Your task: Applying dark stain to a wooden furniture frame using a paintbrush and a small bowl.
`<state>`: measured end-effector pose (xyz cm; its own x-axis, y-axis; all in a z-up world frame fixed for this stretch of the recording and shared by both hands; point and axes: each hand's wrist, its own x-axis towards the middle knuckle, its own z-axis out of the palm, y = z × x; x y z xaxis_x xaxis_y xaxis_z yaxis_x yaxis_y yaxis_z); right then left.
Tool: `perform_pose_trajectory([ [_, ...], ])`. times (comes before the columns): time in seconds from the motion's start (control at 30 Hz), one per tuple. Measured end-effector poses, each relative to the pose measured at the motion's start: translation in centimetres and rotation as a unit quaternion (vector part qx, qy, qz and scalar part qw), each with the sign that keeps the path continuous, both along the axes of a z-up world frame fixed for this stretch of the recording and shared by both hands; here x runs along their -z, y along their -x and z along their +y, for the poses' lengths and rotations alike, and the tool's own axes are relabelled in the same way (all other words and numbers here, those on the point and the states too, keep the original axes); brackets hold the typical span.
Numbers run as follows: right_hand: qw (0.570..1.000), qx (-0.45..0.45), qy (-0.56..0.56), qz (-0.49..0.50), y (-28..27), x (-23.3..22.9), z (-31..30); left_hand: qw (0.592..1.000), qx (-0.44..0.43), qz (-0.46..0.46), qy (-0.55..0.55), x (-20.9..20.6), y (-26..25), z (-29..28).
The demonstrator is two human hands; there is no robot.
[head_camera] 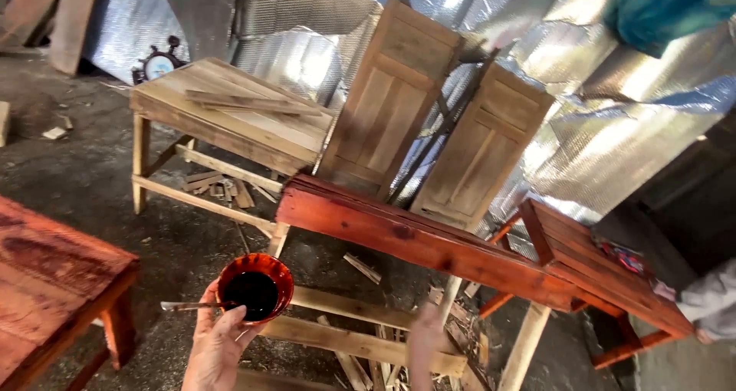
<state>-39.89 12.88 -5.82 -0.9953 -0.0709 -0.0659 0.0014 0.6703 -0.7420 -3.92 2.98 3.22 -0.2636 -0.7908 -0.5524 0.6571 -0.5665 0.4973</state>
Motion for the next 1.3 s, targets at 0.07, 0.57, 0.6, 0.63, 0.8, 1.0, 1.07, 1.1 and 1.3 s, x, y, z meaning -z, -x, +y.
perform_pose_trajectory([
  [0.07,0.993,-0.114,0.036,0.027,-4.5,-1.1,-1.0,1.0,0.009,-0.004,0.015,0.7,0.6,-0.1],
  [0.57,0.981,-0.061,0.032,0.182,13.7,-1.7,9.6,0.998,0.028,-0.045,0.018,1.0,3.5,0.4],
  [0.6,0.987,-0.011,0.084,0.14,14.8,-2.0,10.3,0.998,0.028,-0.055,0.006,0.5,3.6,0.5],
  [0.63,0.986,-0.009,0.083,0.141,15.7,-2.6,10.7,0.998,0.029,-0.054,0.006,0.9,3.8,0.4],
  [0.8,0.988,0.094,0.096,0.079,21.2,-2.6,11.5,0.998,0.02,-0.057,0.014,1.5,4.3,0.7],
  [1.0,0.976,-0.03,0.209,0.049,10.5,-4.6,10.6,0.998,0.043,-0.046,0.018,1.8,5.0,0.8],
  [1.07,0.969,-0.008,0.248,0.007,11.0,-6.5,10.7,0.997,0.047,-0.054,0.012,0.9,5.3,1.1],
  [1.1,0.958,0.016,0.285,-0.038,11.1,-7.1,10.9,0.997,0.051,-0.065,0.005,0.5,5.3,1.3],
  [1.3,0.935,0.085,0.339,-0.056,18.1,-6.2,12.0,0.997,0.06,-0.053,-0.015,0.7,5.8,1.6],
])
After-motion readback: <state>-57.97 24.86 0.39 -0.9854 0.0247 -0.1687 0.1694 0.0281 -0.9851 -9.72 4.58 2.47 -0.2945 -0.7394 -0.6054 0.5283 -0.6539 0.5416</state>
